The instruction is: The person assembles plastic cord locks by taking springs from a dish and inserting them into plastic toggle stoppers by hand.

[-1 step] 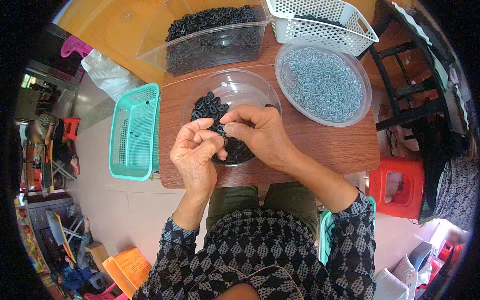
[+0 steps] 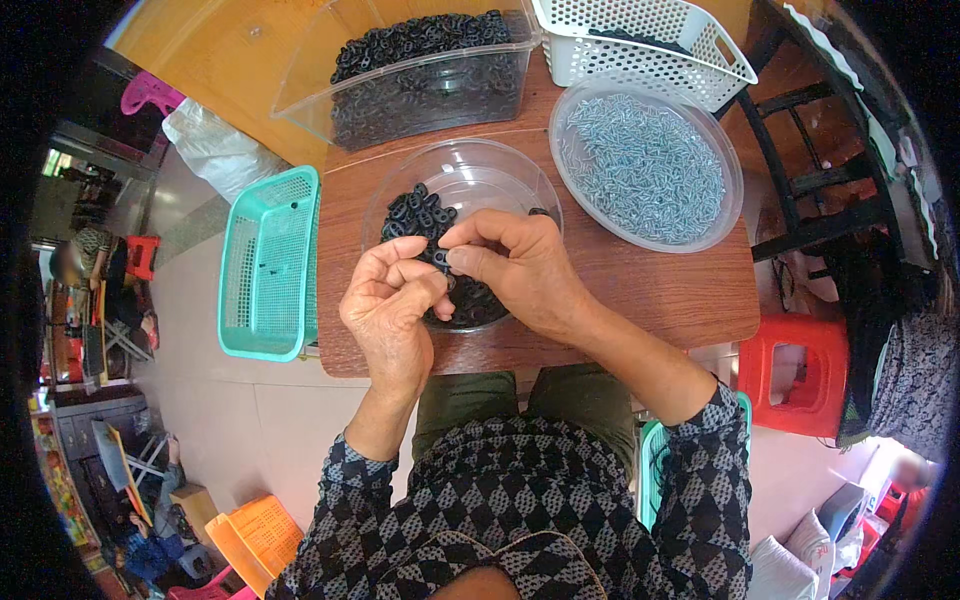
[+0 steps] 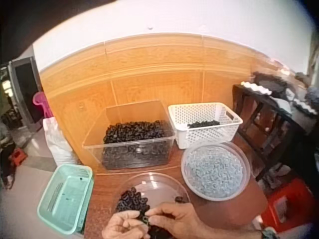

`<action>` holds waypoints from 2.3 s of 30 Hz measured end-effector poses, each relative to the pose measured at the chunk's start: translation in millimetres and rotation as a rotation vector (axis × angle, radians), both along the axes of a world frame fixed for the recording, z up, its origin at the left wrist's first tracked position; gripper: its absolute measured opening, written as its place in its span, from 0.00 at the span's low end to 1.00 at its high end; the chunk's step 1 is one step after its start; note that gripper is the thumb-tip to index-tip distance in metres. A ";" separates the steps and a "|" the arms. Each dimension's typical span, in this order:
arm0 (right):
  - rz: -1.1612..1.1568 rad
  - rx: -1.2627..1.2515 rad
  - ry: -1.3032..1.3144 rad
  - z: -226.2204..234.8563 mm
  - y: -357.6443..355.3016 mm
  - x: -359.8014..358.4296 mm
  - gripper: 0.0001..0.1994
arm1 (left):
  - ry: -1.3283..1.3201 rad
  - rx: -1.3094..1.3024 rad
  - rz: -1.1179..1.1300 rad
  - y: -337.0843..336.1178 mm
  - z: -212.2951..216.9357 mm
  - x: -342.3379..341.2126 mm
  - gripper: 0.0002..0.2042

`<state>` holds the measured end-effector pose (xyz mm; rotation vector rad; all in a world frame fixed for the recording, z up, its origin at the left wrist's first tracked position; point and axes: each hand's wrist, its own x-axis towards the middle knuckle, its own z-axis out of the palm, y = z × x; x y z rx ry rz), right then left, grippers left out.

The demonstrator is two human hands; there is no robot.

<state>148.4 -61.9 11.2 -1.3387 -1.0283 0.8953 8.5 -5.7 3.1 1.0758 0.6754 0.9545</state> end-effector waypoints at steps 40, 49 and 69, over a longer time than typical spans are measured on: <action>-0.009 0.044 -0.034 -1.9 -2.9 -2.3 0.06 | -0.029 0.002 0.064 -5.5 -3.8 4.1 0.13; -0.042 0.052 -0.040 -6.9 -6.9 -8.9 0.09 | -0.043 0.001 0.066 -6.4 -6.4 2.3 0.12; -0.074 0.337 -0.499 -2.4 -8.8 -8.1 0.16 | -0.066 0.115 -0.010 -12.0 -3.3 -3.5 0.14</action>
